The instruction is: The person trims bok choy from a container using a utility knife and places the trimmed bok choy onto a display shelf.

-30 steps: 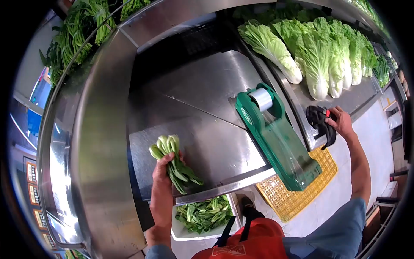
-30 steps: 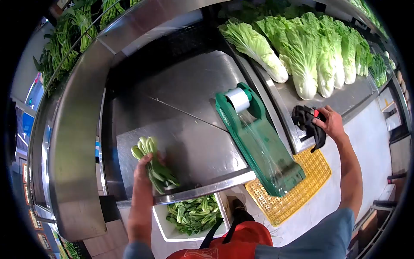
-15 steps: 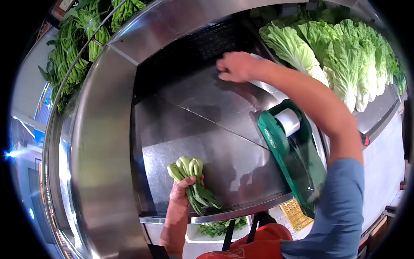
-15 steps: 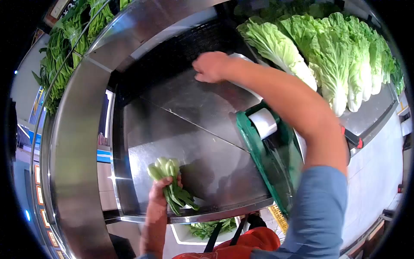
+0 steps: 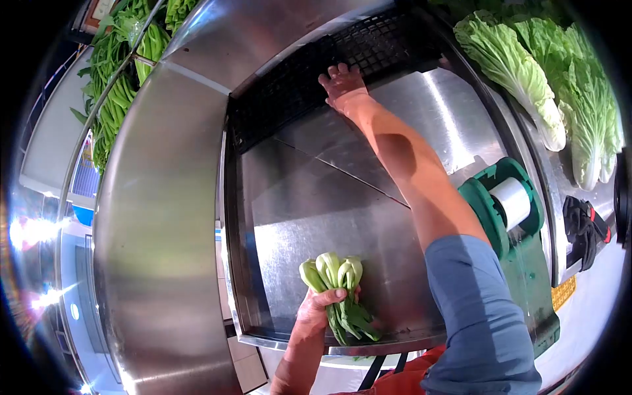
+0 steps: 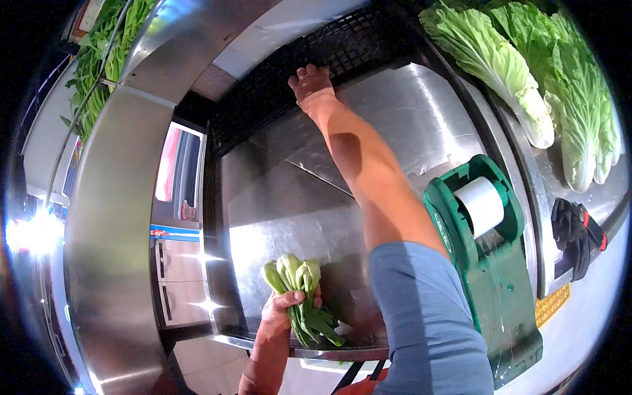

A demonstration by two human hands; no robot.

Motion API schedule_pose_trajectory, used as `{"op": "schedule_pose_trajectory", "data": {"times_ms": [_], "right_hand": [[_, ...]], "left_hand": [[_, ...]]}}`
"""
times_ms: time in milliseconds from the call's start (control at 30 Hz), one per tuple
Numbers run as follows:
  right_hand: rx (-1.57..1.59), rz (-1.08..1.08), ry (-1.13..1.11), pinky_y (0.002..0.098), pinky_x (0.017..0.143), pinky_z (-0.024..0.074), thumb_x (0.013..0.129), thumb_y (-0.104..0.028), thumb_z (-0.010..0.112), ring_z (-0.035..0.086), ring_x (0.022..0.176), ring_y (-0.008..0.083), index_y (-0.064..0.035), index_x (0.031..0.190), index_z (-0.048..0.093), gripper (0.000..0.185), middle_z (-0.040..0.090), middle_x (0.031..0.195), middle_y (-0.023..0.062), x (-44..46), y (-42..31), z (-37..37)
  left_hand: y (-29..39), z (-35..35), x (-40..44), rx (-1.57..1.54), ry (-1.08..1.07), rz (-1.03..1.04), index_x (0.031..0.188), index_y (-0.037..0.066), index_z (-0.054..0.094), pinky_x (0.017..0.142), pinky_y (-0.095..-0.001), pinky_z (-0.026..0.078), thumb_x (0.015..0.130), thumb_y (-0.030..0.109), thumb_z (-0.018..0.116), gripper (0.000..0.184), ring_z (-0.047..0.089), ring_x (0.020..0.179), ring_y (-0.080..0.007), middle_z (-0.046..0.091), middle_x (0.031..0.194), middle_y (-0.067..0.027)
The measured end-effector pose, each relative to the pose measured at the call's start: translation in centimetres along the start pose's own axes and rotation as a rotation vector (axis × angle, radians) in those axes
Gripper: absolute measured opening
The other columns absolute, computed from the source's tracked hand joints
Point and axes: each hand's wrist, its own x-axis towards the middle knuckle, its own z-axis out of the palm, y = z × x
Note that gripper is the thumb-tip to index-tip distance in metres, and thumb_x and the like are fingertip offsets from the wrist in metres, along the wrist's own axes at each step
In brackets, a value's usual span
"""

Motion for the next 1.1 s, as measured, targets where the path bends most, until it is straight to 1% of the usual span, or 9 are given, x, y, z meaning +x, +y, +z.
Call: {"op": "schedule_pose_trajectory", "data": {"times_ms": [267, 367, 467, 567, 667, 767, 867, 933, 1100], "right_hand": [[0.017, 0.035, -0.081, 0.0494, 0.095, 0.0472, 0.086, -0.039, 0.069, 0.041, 0.129, 0.0293, -0.0206, 0.144, 0.042, 0.067, 0.046, 0.139, 0.0078, 0.5, -0.1, -0.2], [0.151, -0.04, 0.019, 0.0553, 0.093, 0.0479, 0.087, -0.028, 0.069, 0.044, 0.128, 0.0294, -0.0203, 0.133, 0.047, 0.051, 0.048, 0.127, 0.0089, 0.0, 1.1, 0.1], [0.173, -0.037, -0.006, 0.0556, 0.094, 0.0481, 0.085, -0.033, 0.072, 0.045, 0.127, 0.0299, -0.0217, 0.137, 0.047, 0.059, 0.046, 0.13, 0.0107, -0.4, 1.2, -1.0], [0.094, -0.061, -0.031, 0.0458, 0.101, 0.0422, 0.084, -0.042, 0.07, 0.05, 0.122, 0.0346, -0.0225, 0.143, 0.045, 0.067, 0.044, 0.133, 0.0143, -0.1, 1.5, -2.4], [0.157, -0.07, -0.127, 0.0465, 0.104, 0.0389, 0.084, -0.045, 0.068, 0.051, 0.123, 0.0355, -0.0207, 0.14, 0.047, 0.064, 0.043, 0.135, 0.0151, 0.0, 1.8, -2.9], [0.281, 0.029, -0.035, 0.0489, 0.101, 0.0438, 0.086, -0.047, 0.065, 0.05, 0.124, 0.0349, -0.0176, 0.136, 0.05, 0.06, 0.045, 0.134, 0.0156, 1.1, 2.2, -0.8], [0.288, 0.16, 0.214, 0.0483, 0.094, 0.0505, 0.084, -0.049, 0.067, 0.052, 0.123, 0.0322, -0.0133, 0.125, 0.053, 0.056, 0.051, 0.125, 0.0129, 2.0, 1.5, 0.4], [0.238, 0.264, 0.307, 0.0468, 0.092, 0.0518, 0.084, -0.049, 0.068, 0.052, 0.122, 0.0312, -0.0121, 0.12, 0.053, 0.054, 0.052, 0.121, 0.012, 1.7, 0.9, 0.2], [0.223, 0.428, 0.214, 0.0468, 0.09, 0.0516, 0.082, -0.049, 0.071, 0.053, 0.116, 0.0347, -0.0117, 0.121, 0.051, 0.058, 0.052, 0.12, 0.0148, 3.2, -1.0, 0.8]], "left_hand": [[-0.2, 0.0, 0.0, 0.005, 0.026, -0.007, 0.114, -0.001, 0.058, 0.069, -0.0369, 0.057, 0.068, 0.017, 0.083, 0.055, 0.066, 0.075, -0.026, 0.066, 0.09, -0.0153], [0.0, 0.0, 0.2, 0.028, 0.0, 0.004, 0.112, -0.002, 0.059, 0.068, -0.0366, 0.057, 0.067, 0.017, 0.083, 0.055, 0.067, 0.074, -0.0262, 0.066, 0.089, -0.0155], [0.1, 0.1, 0.0, 0.026, 0.013, 0.007, 0.112, -0.002, 0.059, 0.068, -0.037, 0.058, 0.066, 0.016, 0.084, 0.056, 0.067, 0.076, -0.0263, 0.066, 0.089, -0.0154], [0.1, 0.1, -0.1, -0.004, 0.027, -0.015, 0.112, -0.002, 0.059, 0.07, -0.0379, 0.058, 0.065, 0.014, 0.084, 0.056, 0.068, 0.077, -0.0267, 0.066, 0.089, -0.0156], [0.2, 0.2, -0.1, 0.003, 0.047, -0.012, 0.113, -0.002, 0.059, 0.07, -0.038, 0.059, 0.065, 0.015, 0.084, 0.057, 0.068, 0.079, -0.0269, 0.067, 0.09, -0.0162], [0.4, 0.4, -0.6, -0.039, 0.061, -0.058, 0.123, -0.001, 0.055, 0.082, -0.0365, 0.056, 0.065, 0.01, 0.084, 0.066, 0.068, 0.089, -0.0237, 0.067, 0.101, -0.0118], [0.2, 0.1, -0.2, -0.002, 0.066, -0.026, 0.114, -0.002, 0.059, 0.071, -0.0393, 0.059, 0.063, 0.013, 0.086, 0.06, 0.069, 0.078, -0.0276, 0.068, 0.091, -0.0167], [0.3, 0.2, -0.2, -0.002, 0.086, -0.043, 0.115, -0.001, 0.059, 0.071, -0.0393, 0.059, 0.063, 0.013, 0.086, 0.06, 0.069, 0.077, -0.0277, 0.068, 0.091, -0.0167], [0.1, 0.1, -0.2, -0.056, 0.082, -0.037, 0.117, -0.002, 0.058, 0.072, -0.0401, 0.059, 0.066, 0.01, 0.083, 0.058, 0.069, 0.08, -0.0283, 0.067, 0.094, -0.0168]]}}
